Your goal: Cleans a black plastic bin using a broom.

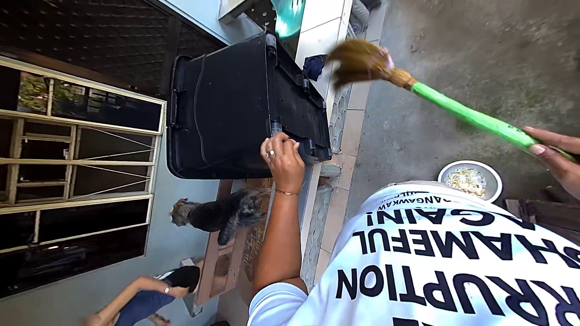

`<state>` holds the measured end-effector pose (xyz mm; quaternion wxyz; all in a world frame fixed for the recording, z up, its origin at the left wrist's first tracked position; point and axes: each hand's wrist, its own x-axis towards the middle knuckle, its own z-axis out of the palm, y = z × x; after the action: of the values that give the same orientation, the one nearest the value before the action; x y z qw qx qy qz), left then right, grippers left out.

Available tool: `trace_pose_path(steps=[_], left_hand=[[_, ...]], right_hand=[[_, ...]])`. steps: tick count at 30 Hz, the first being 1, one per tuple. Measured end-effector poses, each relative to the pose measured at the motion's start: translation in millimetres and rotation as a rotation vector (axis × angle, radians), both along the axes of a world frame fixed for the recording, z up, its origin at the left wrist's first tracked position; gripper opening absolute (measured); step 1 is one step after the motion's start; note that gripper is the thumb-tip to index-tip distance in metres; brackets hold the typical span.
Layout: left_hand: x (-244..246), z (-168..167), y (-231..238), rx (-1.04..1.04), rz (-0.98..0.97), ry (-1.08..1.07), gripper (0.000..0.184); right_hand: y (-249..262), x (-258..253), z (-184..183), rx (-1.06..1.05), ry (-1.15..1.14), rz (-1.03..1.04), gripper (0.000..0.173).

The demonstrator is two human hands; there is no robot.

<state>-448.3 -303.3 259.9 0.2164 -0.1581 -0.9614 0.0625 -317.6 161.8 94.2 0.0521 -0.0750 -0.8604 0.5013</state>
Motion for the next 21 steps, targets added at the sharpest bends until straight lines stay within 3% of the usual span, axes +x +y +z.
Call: trace_pose_path(steps=[3, 6, 11, 14, 16, 19, 21], left_hand=[[16.8, -17.9, 25.0, 0.051, -0.115, -0.255, 0.028], [27.5, -26.3, 44.4, 0.091, -0.277, -0.308, 0.031], [18.6, 19.6, 32.2, 0.149, -0.337, -0.151, 0.034], [7.0, 59.2, 7.1, 0.237, -0.220, -0.191, 0.016], [-4.0, 75.7, -10.0, 0.321, -0.178, -0.186, 0.022], [-21.0, 83.5, -25.7, 0.504, -0.225, -0.075, 0.020], [-28.5, 86.6, -25.7, 0.569, -0.228, -0.051, 0.026]], right_hand=[[-42.8, -31.7, 33.5, -0.025, 0.337, 0.012, 0.042], [-74.9, -65.9, 43.2, 0.131, 0.388, 0.114, 0.043], [-71.0, -79.3, -16.6, 0.459, -0.441, 0.309, 0.042], [-46.6, -50.2, -41.6, 0.432, -0.667, 0.215, 0.032], [-31.1, -33.3, -29.4, 0.343, -0.581, 0.103, 0.031], [-28.9, -29.1, 3.7, 0.225, -0.087, -0.046, 0.035], [-54.2, -40.5, 45.1, 0.165, 0.206, -0.093, 0.042]])
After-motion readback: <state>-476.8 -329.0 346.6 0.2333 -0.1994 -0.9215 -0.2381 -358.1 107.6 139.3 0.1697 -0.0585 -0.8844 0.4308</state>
